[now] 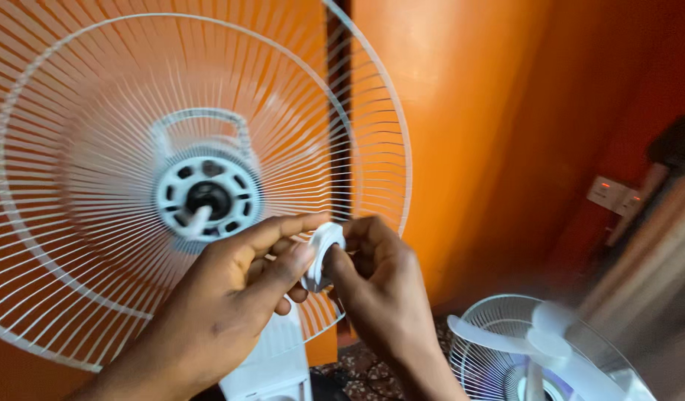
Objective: The person uses a knife to pry and manipulate the central hub of a standing electric fan. They repeatedly insert the knife into the hub and apply leverage while holding the fan cage, attempting to loosen or remove a component.
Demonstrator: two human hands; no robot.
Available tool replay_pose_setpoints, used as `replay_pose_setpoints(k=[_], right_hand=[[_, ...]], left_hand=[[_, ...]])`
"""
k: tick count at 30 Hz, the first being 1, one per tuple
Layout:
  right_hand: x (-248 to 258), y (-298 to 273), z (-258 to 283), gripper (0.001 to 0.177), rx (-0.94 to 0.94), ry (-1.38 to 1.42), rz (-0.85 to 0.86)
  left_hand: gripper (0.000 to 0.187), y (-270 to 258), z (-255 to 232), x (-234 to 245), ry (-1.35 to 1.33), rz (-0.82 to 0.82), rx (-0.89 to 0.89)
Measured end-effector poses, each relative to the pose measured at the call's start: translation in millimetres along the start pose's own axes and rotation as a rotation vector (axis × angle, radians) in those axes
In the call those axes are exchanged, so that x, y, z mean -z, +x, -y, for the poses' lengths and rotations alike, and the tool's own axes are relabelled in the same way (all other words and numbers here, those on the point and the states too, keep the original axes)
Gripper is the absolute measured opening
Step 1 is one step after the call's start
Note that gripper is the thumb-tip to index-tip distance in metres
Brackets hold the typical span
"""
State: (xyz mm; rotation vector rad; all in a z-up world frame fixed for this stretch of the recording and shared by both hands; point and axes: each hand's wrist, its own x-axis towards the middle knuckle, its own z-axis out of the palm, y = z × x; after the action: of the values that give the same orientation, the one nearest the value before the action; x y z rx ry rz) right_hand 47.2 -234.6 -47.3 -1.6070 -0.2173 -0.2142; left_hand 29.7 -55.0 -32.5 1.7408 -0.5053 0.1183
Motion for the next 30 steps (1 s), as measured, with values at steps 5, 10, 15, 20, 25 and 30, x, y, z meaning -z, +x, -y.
replay_pose_setpoints(k=[5,10,15,20,25,30], right_hand=[[35,16,0,0.017,0.254,0.097,-0.154],[70,23,-1,0.019,0.299,0.250,-0.227],[103,17,-13,0.017,0.204,0.285,-0.412],[132,-3,-26,0.022,0.255,0.231,-0.470],[157,-56,-45,0.038,0.053,-0.067,-0.526],[183,-94,-63,0.045,-0.074,-0.325,-0.508]], left_hand=[[0.033,23,2,-32,-0.027,0.063,0.046],[0.027,43,-11,-71,-0.177,0.116,0.150],[0.028,56,-26,-110,-0.101,0.102,0.230],[0.031,71,-27,-140,-0.069,0.087,0.320],[0.039,75,-11,-167,0.067,0.225,0.515],[0.046,74,14,-202,0.155,0.360,0.726]])
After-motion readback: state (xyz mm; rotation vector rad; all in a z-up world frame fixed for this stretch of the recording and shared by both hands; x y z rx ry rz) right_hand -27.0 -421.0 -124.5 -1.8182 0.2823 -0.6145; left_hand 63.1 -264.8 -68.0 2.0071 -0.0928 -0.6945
